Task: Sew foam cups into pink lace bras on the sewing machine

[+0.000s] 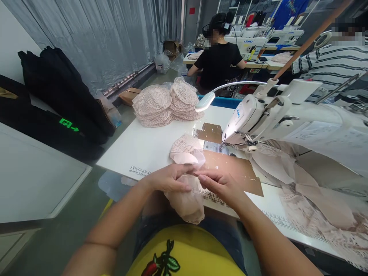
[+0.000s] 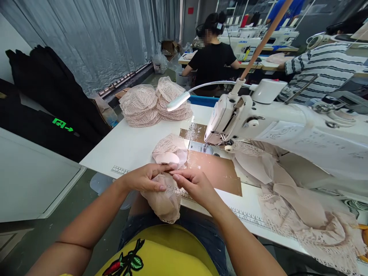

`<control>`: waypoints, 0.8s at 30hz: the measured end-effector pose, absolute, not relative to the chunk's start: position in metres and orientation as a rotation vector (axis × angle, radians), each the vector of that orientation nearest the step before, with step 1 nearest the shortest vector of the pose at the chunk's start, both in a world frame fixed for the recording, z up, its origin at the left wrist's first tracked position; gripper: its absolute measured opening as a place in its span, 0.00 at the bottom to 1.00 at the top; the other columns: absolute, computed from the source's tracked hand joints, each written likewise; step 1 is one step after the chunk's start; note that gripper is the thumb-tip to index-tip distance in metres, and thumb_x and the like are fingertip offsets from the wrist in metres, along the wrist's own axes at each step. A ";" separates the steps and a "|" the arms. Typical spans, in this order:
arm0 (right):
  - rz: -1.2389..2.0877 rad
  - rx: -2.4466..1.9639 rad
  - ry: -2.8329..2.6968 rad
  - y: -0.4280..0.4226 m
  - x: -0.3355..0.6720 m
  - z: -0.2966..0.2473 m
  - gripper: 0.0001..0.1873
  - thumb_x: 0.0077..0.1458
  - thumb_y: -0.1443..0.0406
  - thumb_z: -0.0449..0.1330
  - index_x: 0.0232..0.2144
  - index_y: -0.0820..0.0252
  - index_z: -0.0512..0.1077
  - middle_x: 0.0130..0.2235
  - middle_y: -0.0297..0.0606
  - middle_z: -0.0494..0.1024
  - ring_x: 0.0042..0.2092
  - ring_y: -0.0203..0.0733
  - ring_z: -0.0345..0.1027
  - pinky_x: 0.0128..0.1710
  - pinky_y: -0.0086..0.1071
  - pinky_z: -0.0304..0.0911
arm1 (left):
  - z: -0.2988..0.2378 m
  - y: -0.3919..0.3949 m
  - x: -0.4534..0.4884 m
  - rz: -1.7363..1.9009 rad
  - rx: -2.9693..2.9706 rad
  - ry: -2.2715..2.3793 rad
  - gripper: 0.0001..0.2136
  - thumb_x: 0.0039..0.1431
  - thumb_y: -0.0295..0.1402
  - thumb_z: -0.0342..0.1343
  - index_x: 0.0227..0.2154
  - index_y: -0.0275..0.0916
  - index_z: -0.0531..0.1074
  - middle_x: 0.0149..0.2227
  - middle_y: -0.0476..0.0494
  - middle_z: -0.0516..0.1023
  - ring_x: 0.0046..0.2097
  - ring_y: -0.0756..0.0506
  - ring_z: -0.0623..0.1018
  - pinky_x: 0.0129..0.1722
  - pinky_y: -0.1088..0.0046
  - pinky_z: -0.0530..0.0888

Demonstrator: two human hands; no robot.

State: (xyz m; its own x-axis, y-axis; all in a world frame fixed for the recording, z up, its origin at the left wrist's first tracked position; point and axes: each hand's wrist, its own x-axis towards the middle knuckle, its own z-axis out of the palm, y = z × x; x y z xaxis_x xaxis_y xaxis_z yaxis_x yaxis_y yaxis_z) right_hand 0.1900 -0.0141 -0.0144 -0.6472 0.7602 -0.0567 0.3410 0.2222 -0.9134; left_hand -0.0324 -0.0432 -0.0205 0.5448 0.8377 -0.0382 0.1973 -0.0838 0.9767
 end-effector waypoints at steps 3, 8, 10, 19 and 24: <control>0.960 -1.232 -2.285 -0.010 0.230 -0.026 0.21 0.59 0.52 0.52 0.45 0.55 0.77 0.40 0.41 0.79 0.40 0.47 0.71 0.40 0.37 0.65 | -0.014 -0.052 -0.041 0.512 1.592 0.928 0.24 0.56 0.40 0.58 0.54 0.37 0.69 0.30 0.46 0.76 0.30 0.48 0.73 0.28 0.77 0.67; 0.164 -1.602 -2.279 -0.006 0.287 -0.039 0.20 0.58 0.55 0.50 0.41 0.58 0.77 0.48 0.50 0.73 0.49 0.59 0.66 0.47 0.50 0.61 | -0.002 -0.066 -0.040 0.503 1.676 0.923 0.16 0.58 0.38 0.56 0.46 0.35 0.74 0.22 0.51 0.70 0.24 0.53 0.65 0.24 0.79 0.60; 0.479 -1.481 -2.217 -0.014 0.284 -0.034 0.19 0.57 0.54 0.54 0.45 0.55 0.74 0.54 0.47 0.69 0.52 0.55 0.64 0.50 0.48 0.61 | 0.003 -0.066 -0.026 0.540 1.701 0.896 0.17 0.58 0.38 0.55 0.47 0.35 0.74 0.26 0.48 0.73 0.26 0.52 0.69 0.26 0.78 0.63; 2.121 -0.565 -1.736 -0.046 0.209 -0.021 0.20 0.44 0.53 0.65 0.24 0.63 0.66 0.22 0.27 0.61 0.24 0.29 0.52 0.23 0.24 0.49 | 0.003 -0.043 0.017 1.014 1.983 1.142 0.13 0.62 0.34 0.49 0.47 0.37 0.72 0.41 0.40 0.78 0.43 0.44 0.75 0.45 0.68 0.71; 2.002 -0.583 -1.485 -0.047 0.225 -0.031 0.23 0.35 0.50 0.67 0.22 0.62 0.66 0.24 0.30 0.62 0.27 0.32 0.54 0.24 0.25 0.48 | -0.035 -0.031 -0.010 0.727 2.331 1.415 0.16 0.60 0.36 0.51 0.50 0.40 0.71 0.55 0.36 0.69 0.58 0.34 0.66 0.58 0.53 0.62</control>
